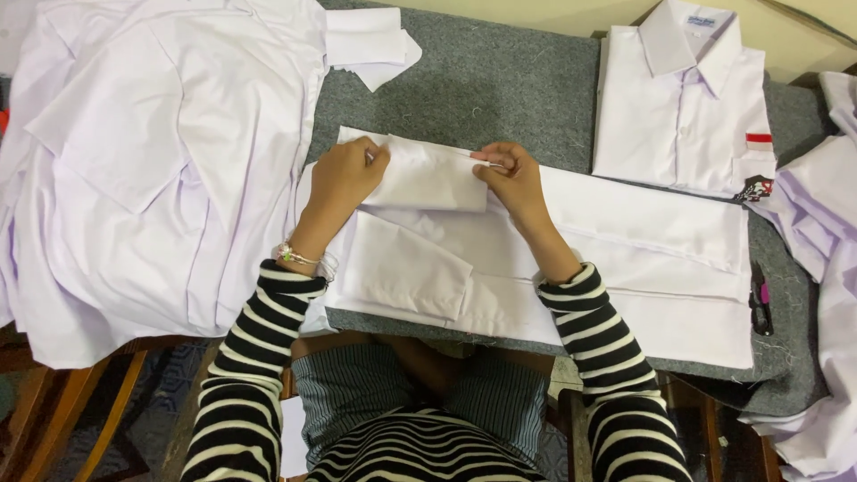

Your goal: A person is smoothing and folding white collared shirts on a work table in a factory setting.

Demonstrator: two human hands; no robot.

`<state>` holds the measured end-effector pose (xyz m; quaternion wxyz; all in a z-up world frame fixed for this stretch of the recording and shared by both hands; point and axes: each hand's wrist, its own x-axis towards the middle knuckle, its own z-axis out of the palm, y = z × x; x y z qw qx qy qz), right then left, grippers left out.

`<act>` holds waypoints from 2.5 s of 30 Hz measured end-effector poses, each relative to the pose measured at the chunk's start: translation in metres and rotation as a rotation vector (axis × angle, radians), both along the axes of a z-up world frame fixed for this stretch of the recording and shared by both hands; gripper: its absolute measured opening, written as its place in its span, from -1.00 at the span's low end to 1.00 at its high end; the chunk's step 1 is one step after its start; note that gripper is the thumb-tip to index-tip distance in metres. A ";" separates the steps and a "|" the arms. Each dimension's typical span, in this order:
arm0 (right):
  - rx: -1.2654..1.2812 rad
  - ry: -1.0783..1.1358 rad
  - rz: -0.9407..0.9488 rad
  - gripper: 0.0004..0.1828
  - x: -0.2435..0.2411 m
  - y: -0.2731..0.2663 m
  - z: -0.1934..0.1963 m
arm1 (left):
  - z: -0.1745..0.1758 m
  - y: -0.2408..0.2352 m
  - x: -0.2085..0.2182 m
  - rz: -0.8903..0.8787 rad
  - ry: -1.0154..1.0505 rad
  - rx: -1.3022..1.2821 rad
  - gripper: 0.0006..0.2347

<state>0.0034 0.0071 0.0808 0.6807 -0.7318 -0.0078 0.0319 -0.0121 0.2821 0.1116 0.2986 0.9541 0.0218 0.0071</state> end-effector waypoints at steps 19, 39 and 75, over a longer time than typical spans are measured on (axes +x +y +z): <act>-0.677 -0.972 0.186 -0.80 -0.015 0.030 0.012 | -0.006 0.000 0.005 0.027 0.037 -0.001 -0.67; -0.578 -0.610 0.645 -0.59 0.008 0.070 0.016 | 0.037 0.024 -0.059 -0.130 0.138 -0.338 -0.65; -0.429 -0.476 0.585 -0.60 -0.001 0.006 0.028 | 0.041 0.025 -0.050 -0.625 0.155 -0.389 -0.69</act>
